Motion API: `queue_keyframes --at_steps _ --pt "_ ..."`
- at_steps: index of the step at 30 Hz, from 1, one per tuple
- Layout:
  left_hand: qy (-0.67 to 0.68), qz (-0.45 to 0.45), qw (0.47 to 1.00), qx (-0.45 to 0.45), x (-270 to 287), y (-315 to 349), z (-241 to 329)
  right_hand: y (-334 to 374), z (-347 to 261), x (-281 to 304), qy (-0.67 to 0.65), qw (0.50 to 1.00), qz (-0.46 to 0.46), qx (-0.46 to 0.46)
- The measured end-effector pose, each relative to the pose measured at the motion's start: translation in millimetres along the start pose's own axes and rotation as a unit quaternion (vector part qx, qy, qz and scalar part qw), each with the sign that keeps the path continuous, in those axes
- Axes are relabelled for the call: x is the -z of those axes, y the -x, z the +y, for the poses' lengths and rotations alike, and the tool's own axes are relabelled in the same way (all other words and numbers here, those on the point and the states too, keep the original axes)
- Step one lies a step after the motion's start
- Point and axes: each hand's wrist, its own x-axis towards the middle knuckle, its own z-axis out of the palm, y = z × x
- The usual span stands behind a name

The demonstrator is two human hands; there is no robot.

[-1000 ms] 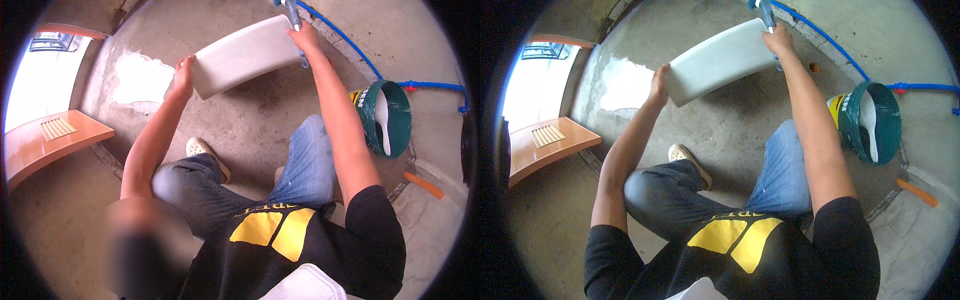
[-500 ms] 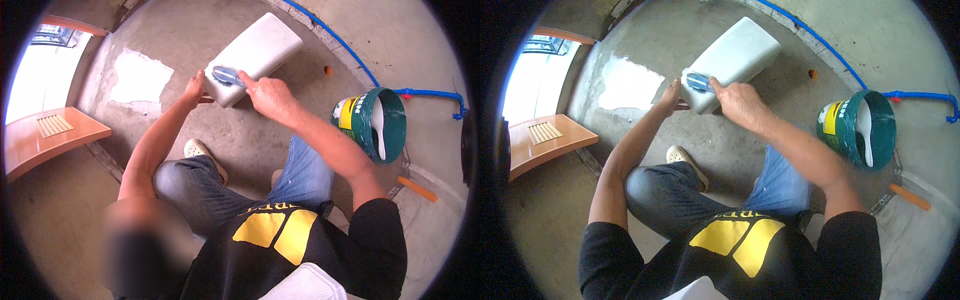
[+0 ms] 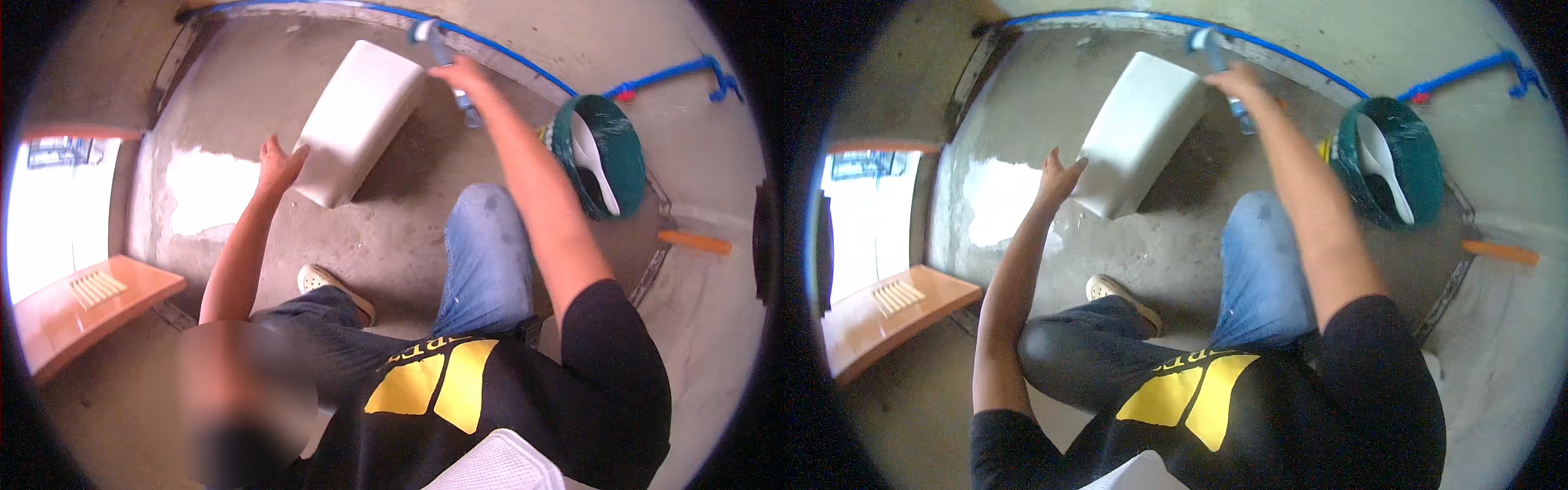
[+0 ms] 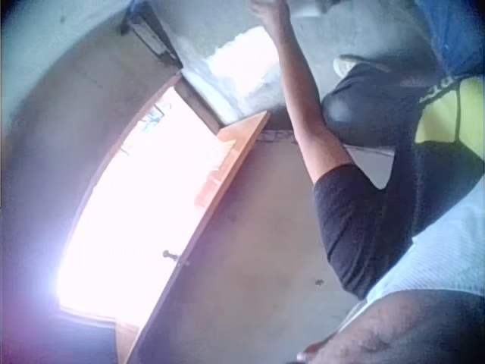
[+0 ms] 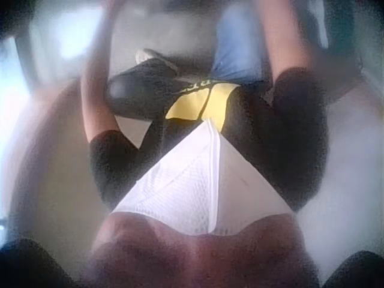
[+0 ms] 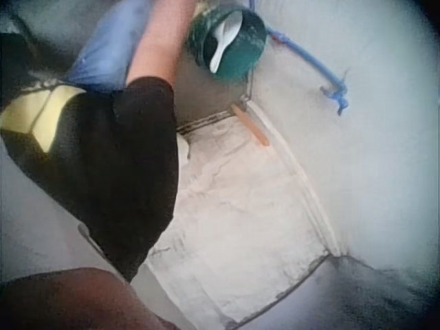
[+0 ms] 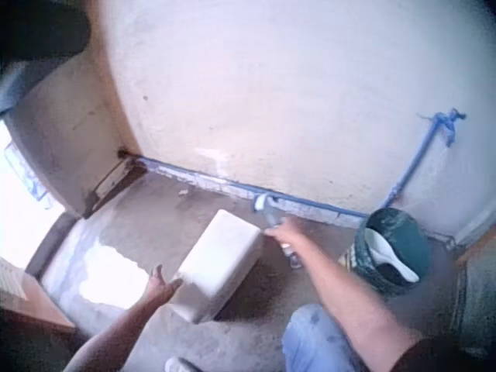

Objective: Cleaning a plastic container with a brush and water.

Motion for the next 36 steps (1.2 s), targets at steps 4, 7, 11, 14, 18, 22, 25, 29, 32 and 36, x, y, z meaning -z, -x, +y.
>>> queue_keyframes --at_steps 4,7,11,14,18,22,25,29,32,36 --pt "0.156 -0.122 0.962 0.186 -6.8 10.3 50.6 6.0 -7.9 -50.7 0.041 0.997 0.056 0.022" --pt "0.148 -0.100 0.960 0.214 -14.6 6.9 54.5 14.4 -39.8 -23.2 0.018 0.996 0.064 0.055" --pt "0.308 -0.146 0.925 0.166 -41.1 3.2 67.6 30.6 -82.2 30.7 -0.029 0.981 0.142 0.126" --pt "0.464 -0.152 0.862 0.137 -65.0 0.3 78.7 54.5 -120.7 42.1 -0.108 0.956 0.151 0.226" --pt "0.584 -0.153 0.794 0.076 -59.0 15.9 149.9 90.3 -93.4 19.9 -0.072 0.969 0.164 0.173" --pt "0.559 -0.142 0.817 0.008 -53.2 22.4 189.1 119.8 -76.5 10.1 -0.082 0.960 0.161 0.213" --pt "0.511 -0.129 0.849 -0.037 -64.1 28.0 215.2 130.4 -65.7 18.3 -0.080 0.975 0.082 0.189" --pt "0.449 -0.084 0.889 -0.026 -69.3 21.1 222.4 134.6 -52.2 19.2 -0.118 0.972 0.029 0.200" --pt "0.324 0.071 0.939 -0.095 -64.8 16.3 190.0 141.3 -57.5 28.8 -0.193 0.963 0.066 0.174" --pt "0.311 0.170 0.925 -0.138 -49.5 64.6 187.3 157.3 -28.5 93.2 -0.208 0.959 0.159 0.113"
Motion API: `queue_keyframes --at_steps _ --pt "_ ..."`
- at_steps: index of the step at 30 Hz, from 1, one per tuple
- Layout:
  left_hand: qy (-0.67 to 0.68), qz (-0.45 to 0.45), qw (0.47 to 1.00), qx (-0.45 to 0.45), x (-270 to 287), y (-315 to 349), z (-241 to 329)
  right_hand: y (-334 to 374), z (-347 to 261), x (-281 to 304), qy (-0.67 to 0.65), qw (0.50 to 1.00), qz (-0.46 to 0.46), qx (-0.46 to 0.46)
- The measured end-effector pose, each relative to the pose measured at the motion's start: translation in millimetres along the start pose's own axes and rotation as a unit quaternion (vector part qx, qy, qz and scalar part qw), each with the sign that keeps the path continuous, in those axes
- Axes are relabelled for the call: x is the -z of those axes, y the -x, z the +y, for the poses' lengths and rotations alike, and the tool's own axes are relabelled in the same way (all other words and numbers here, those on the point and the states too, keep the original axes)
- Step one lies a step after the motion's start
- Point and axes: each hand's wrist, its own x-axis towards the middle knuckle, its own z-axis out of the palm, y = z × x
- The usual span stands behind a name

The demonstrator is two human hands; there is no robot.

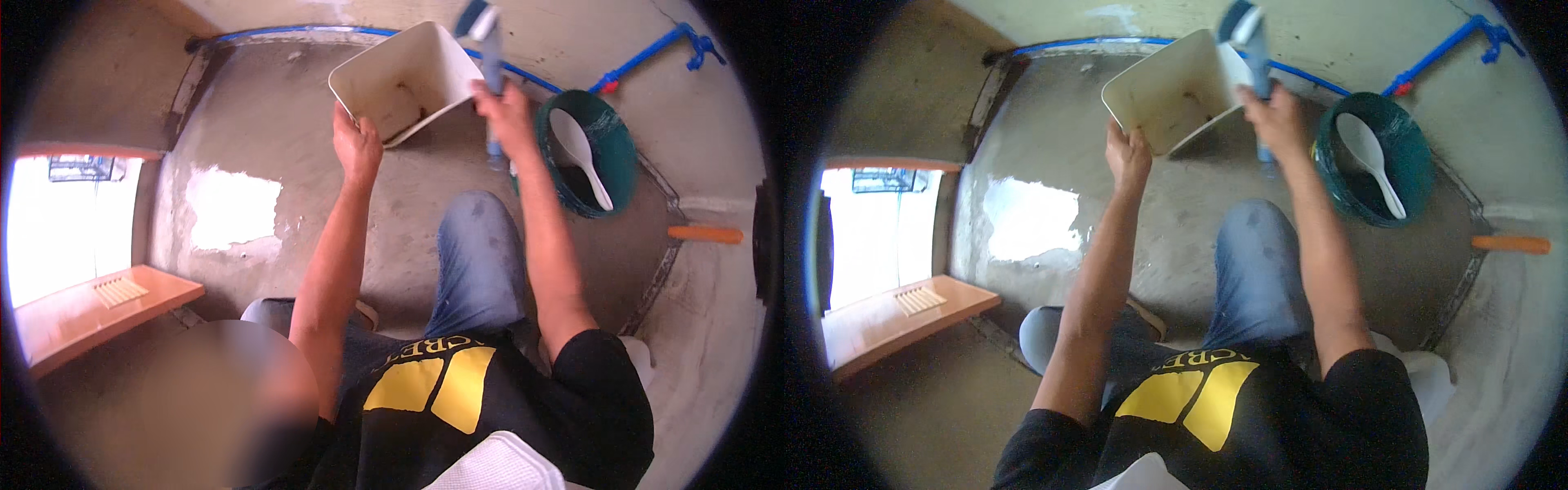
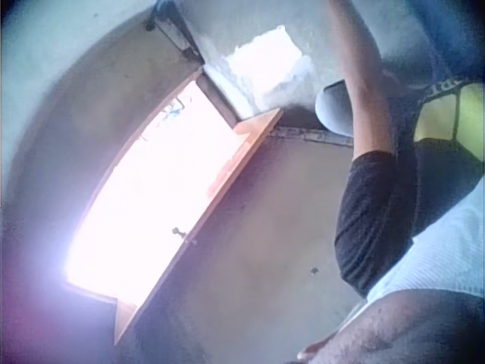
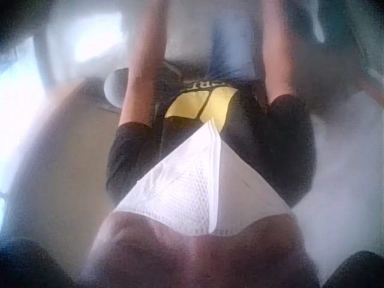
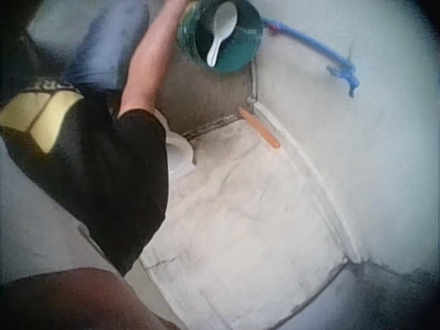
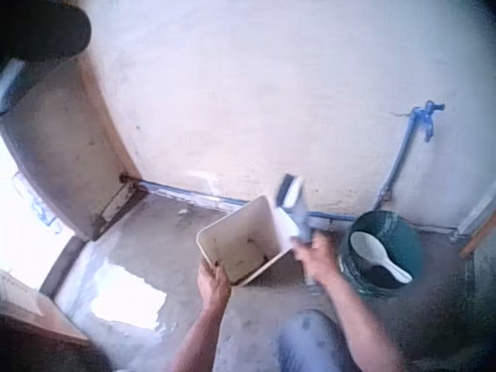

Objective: Cleaning a plastic container with a brush and water.

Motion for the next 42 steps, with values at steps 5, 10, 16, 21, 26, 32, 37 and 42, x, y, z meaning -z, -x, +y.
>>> queue_keyframes --at_steps 5,10,16,21,26,32,37,42 --pt "0.097 0.062 0.993 -0.020 32.0 20.9 -31.8 -12.5 24.5 43.1 -0.055 0.995 0.014 -0.080" --pt "0.049 0.019 0.995 0.080 49.8 16.4 -9.1 -19.2 23.1 33.4 -0.139 0.981 -0.001 -0.135" --pt "-0.032 0.026 0.998 0.041 49.3 -15.3 -29.7 -25.5 -3.6 -23.9 -0.153 0.979 -0.124 -0.058" --pt "-0.029 -0.022 0.986 0.165 56.6 -46.7 -19.0 -26.5 -44.8 -95.9 -0.077 0.979 -0.186 -0.017" --pt "-0.027 -0.051 0.983 0.175 35.3 -38.9 7.7 -30.0 -40.8 -99.1 -0.116 0.982 -0.143 -0.051" --pt "-0.230 0.150 0.960 -0.063 36.3 -46.9 -12.0 -11.5 -40.5 -88.8 -0.146 0.972 -0.180 -0.034" --pt "0.246 -0.110 0.951 0.149 4.1 -33.7 74.3 9.8 -54.1 -97.6 -0.016 0.987 -0.141 0.072" --pt "0.370 -0.153 0.882 0.247 9.6 -45.6 74.0 4.3 -35.9 30.9 0.143 0.970 -0.196 0.009"
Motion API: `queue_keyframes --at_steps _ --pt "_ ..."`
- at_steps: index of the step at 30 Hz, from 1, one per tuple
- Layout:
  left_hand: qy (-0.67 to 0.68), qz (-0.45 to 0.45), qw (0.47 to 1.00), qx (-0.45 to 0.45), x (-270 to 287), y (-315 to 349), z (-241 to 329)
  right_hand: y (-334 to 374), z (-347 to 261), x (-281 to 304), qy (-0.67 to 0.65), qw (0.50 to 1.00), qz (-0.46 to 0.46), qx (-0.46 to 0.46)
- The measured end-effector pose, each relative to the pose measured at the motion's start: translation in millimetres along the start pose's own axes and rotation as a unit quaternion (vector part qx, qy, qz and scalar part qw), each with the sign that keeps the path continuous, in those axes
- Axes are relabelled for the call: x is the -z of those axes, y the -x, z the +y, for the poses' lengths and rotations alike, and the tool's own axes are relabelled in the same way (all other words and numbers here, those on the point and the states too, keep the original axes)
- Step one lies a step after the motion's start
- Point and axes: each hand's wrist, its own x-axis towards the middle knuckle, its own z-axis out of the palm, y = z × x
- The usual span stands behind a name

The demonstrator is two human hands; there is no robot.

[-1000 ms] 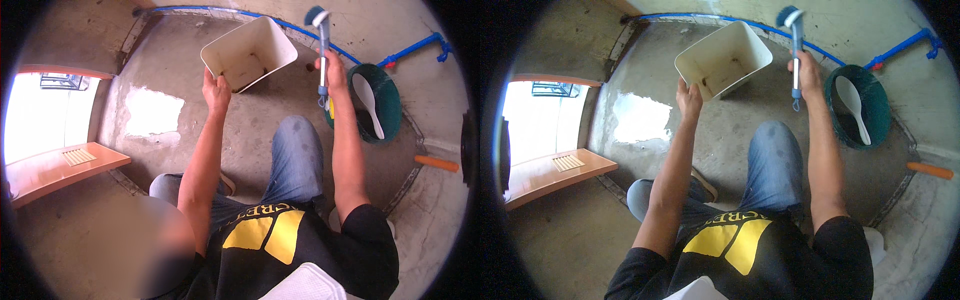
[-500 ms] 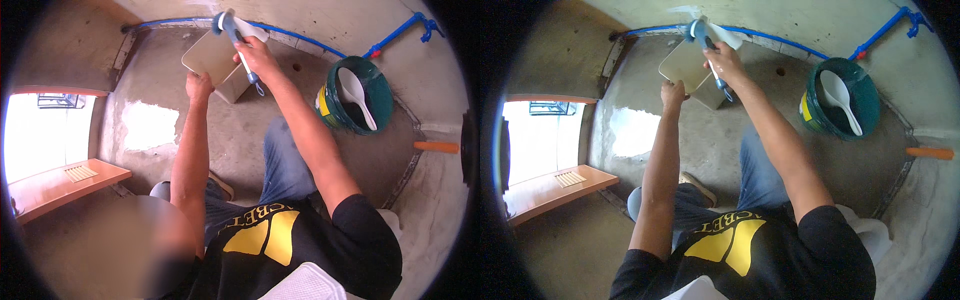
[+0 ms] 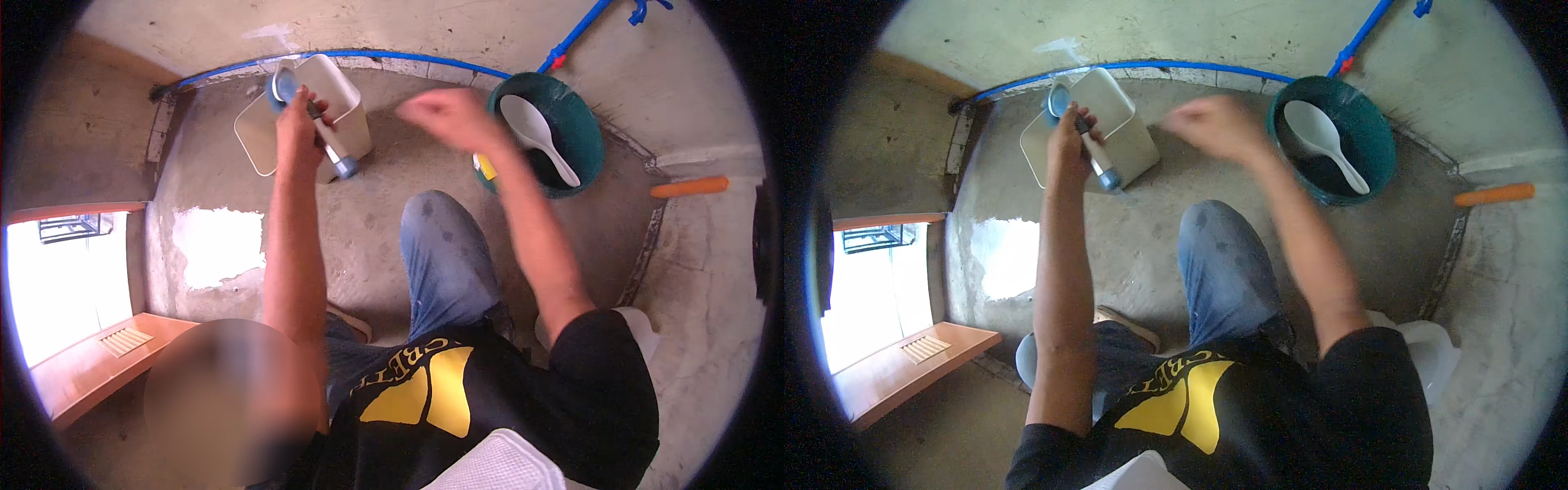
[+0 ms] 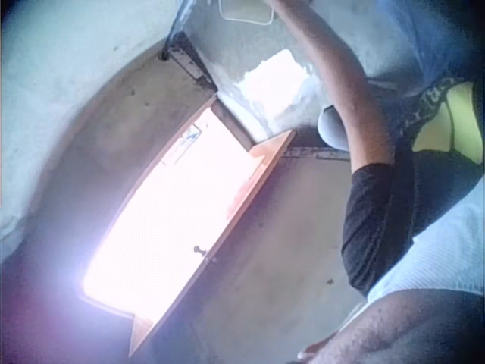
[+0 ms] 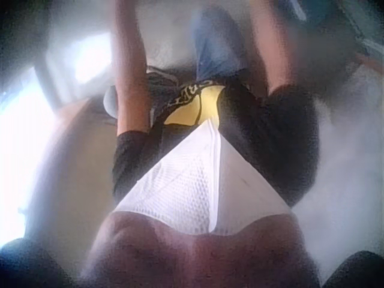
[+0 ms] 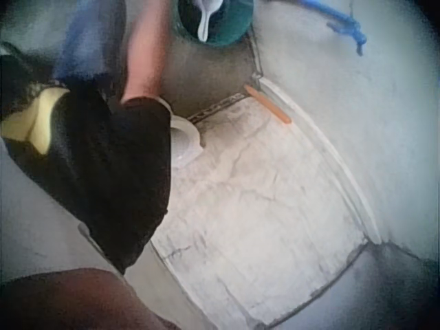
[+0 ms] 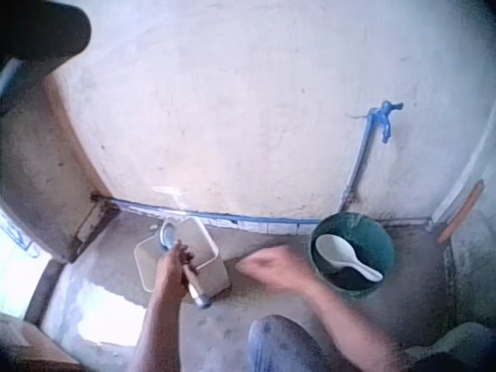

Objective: Cleaning a plastic container with a brush and water.

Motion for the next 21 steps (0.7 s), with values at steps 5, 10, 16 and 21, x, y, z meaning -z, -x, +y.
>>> queue_keyframes --at_steps 5,10,16,21 --pt "-0.182 -0.026 0.983 0.000 52.7 -15.0 60.3 85.9 192.3 161.3 0.349 0.863 0.089 -0.356" --pt "-0.341 -0.038 0.938 -0.058 92.4 -21.1 63.9 105.6 267.1 147.3 -0.045 0.929 -0.035 -0.366" --pt "-0.441 -0.006 0.897 -0.012 95.9 -1.6 65.2 106.7 220.6 155.5 0.503 0.826 -0.021 -0.251" --pt "-0.570 -0.029 0.821 -0.025 100.3 -22.9 56.5 83.0 216.1 114.2 0.535 0.802 -0.061 -0.259"
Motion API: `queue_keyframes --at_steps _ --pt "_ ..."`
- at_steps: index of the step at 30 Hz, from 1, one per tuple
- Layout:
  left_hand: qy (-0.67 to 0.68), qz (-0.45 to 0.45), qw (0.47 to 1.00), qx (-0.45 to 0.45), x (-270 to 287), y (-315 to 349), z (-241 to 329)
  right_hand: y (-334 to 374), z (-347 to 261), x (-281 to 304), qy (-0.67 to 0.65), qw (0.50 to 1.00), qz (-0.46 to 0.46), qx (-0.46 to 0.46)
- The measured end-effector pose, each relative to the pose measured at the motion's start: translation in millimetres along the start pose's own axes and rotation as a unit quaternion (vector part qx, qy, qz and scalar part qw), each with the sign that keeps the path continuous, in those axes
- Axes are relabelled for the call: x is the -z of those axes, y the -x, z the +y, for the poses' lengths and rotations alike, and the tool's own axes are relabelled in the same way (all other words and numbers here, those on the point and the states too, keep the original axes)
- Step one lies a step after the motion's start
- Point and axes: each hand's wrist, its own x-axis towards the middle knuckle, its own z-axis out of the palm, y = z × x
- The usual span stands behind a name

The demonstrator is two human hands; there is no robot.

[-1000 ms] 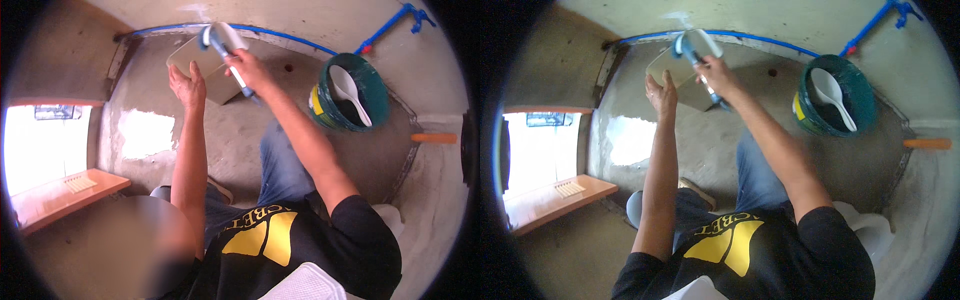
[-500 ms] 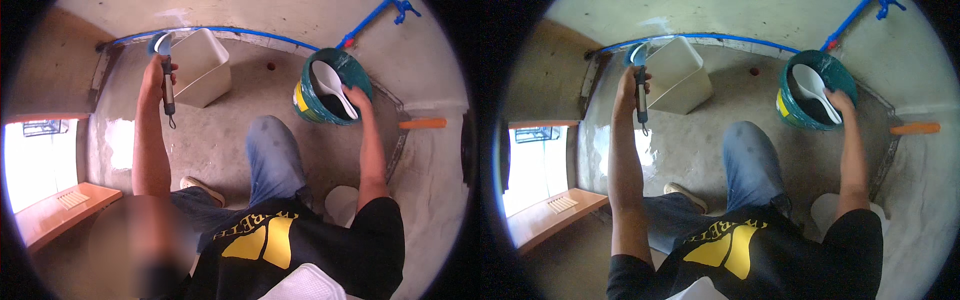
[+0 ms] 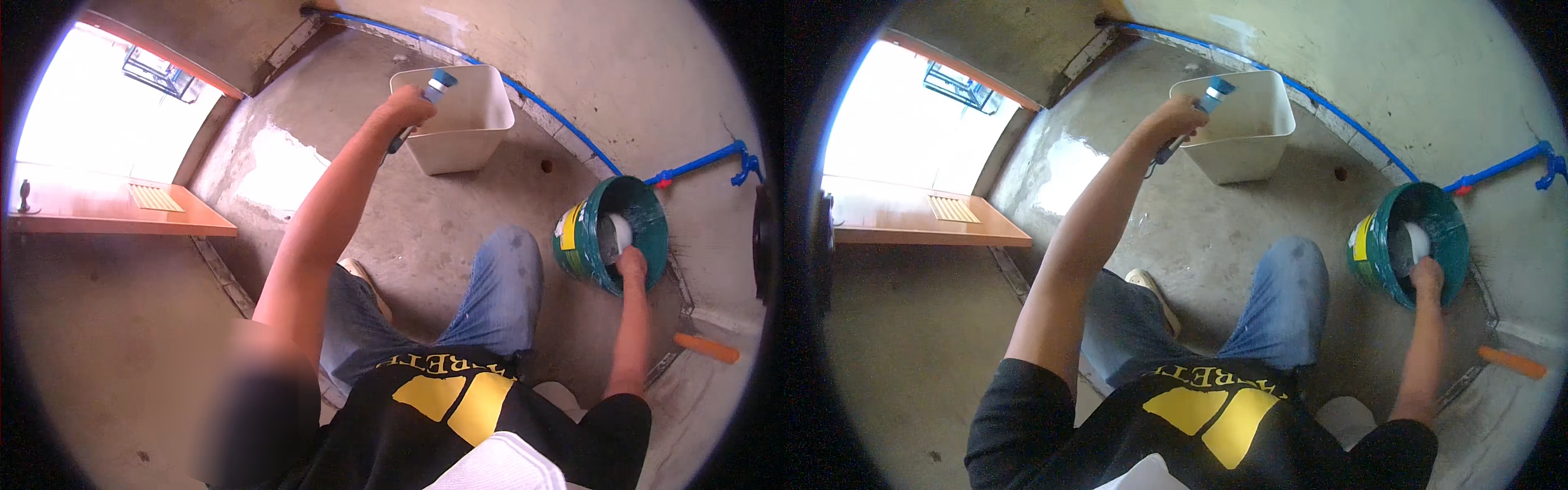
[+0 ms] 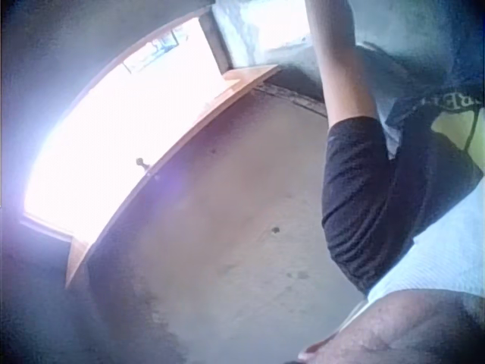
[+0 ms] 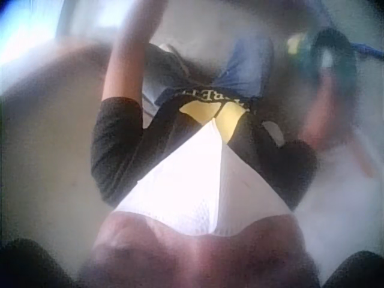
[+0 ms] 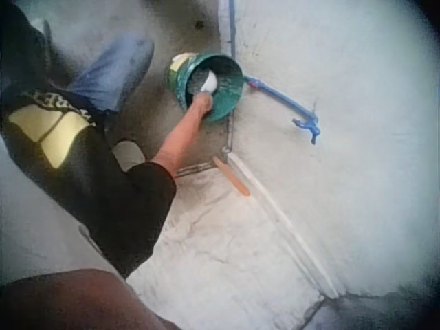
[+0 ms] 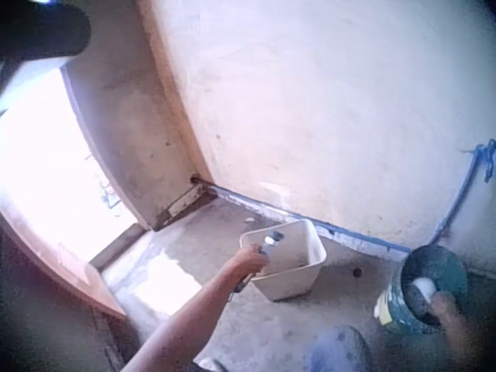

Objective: Cleaning a plastic container with a brush and water.

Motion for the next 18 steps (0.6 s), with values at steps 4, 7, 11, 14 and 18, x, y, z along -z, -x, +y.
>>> queue_keyframes --at_steps 4,7,11,14,18 --pt "-0.097 0.007 0.995 -0.025 -16.7 -9.2 16.8 -15.8 48.8 -55.3 -0.330 0.932 -0.124 -0.087" --pt "-0.128 0.007 0.992 -0.015 -16.9 -15.1 13.9 -5.1 56.2 -30.4 -0.526 0.829 -0.155 -0.114" --pt "-0.231 -0.038 0.972 0.001 -5.1 -9.9 42.7 28.8 63.6 24.2 -0.510 0.855 -0.063 -0.067" --pt "-0.295 -0.025 0.954 -0.040 -6.5 -13.2 51.7 53.4 55.0 93.7 -0.410 0.912 0.027 -0.012" --pt "-0.386 0.011 0.918 -0.096 -19.3 -39.3 50.3 67.1 -4.6 186.6 -0.418 0.901 0.078 0.087"
